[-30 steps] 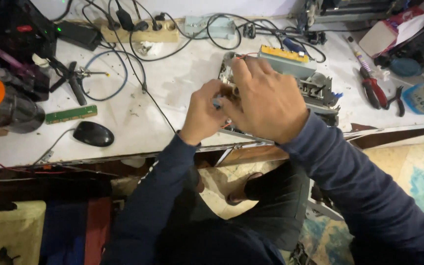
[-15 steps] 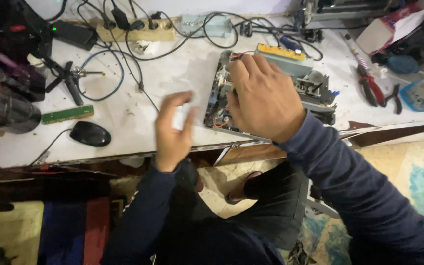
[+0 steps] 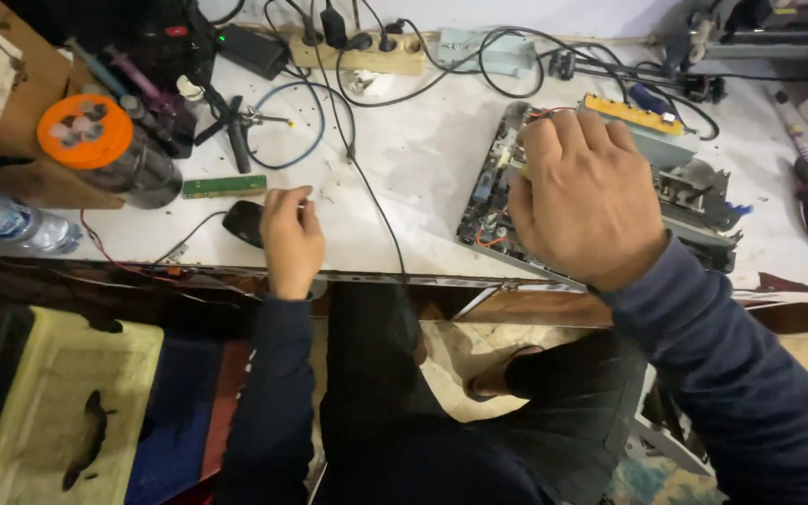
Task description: Disassembling a printer by unscrewing internal mechanism plates and removing components.
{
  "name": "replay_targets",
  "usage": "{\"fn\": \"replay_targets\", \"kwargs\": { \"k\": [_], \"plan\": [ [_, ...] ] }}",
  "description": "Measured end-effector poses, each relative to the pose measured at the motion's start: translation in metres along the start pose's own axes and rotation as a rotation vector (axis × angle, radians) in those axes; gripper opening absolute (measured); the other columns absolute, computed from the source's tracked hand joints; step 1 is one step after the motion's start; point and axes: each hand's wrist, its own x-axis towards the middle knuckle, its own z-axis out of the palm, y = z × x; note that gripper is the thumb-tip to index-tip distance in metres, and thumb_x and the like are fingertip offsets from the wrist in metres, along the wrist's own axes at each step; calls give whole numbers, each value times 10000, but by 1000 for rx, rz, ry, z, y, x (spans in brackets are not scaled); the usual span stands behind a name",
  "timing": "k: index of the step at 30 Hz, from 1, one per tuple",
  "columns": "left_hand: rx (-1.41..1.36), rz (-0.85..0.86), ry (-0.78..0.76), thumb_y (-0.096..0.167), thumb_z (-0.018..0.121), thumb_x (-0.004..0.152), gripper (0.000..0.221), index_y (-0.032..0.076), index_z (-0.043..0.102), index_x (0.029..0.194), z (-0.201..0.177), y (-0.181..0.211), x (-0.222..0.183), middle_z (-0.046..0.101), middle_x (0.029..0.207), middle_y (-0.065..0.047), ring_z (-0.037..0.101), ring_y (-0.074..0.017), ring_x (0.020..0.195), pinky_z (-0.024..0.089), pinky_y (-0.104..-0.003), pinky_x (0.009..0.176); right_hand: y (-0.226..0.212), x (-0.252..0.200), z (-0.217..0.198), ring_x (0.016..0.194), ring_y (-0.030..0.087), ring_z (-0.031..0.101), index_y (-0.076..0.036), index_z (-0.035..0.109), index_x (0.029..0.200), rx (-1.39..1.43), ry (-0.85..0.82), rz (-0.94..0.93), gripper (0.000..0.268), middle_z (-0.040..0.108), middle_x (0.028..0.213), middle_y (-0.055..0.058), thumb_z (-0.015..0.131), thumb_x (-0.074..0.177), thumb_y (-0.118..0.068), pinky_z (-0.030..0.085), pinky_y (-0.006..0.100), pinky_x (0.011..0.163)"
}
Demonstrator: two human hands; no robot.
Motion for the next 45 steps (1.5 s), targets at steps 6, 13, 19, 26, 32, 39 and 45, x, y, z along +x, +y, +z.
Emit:
{"fn": "replay_targets", "kwargs": {
  "k": [6,13,19,26,32,39,45],
  "plan": [
    [-7,-107,-44,-36,610,969,186,-44,699,1132,26,0,1,572,1046,-178,644,-376,949,545,-432,887,7,-8,28,434,42,322,-206,524,909,-101,24,80,472,400,572,-128,701,1140,-577,351,239,386],
    [158,-123,-55,38,646,977,216,-8,722,1174,50,-12,38,576,1069,-170,641,-403,1002,550,-492,852,0,-3,3,758,285,574,-66,590,1026,13,54,-8,198,602,885,85,595,972,-256,488,425,721],
    [192,-267,-146,112,625,1017,291,-43,716,1245,70,-27,56,614,1131,-224,649,-464,1024,556,-542,866,1,-10,19,405,69,322,-194,511,903,-94,40,86,424,370,532,-106,643,1138,-521,312,274,361],
    [201,-287,-150,57,625,1000,228,-67,742,1152,76,-35,55,611,1090,-242,661,-478,945,561,-530,843,0,1,4,931,370,590,17,598,1240,114,49,58,406,622,1049,177,563,953,-268,518,491,746],
    [227,-257,-88,23,646,954,157,-2,785,1022,81,-43,55,591,1021,-206,656,-449,863,564,-524,787,8,3,18,538,123,507,-167,564,876,7,110,69,194,581,702,-35,684,999,-257,436,302,412],
    [101,-84,30,-59,598,928,97,-2,675,913,80,-56,48,547,950,-204,596,-468,865,500,-549,795,5,4,4,825,273,646,-69,588,1153,40,-17,49,329,662,957,86,674,933,-299,569,405,645],
    [58,-58,65,-65,607,973,70,-4,626,947,77,-60,43,554,952,-202,598,-460,843,504,-546,791,4,-1,18,572,174,497,-148,530,892,46,76,61,189,521,683,-17,683,938,-249,429,345,484]
  ]
}}
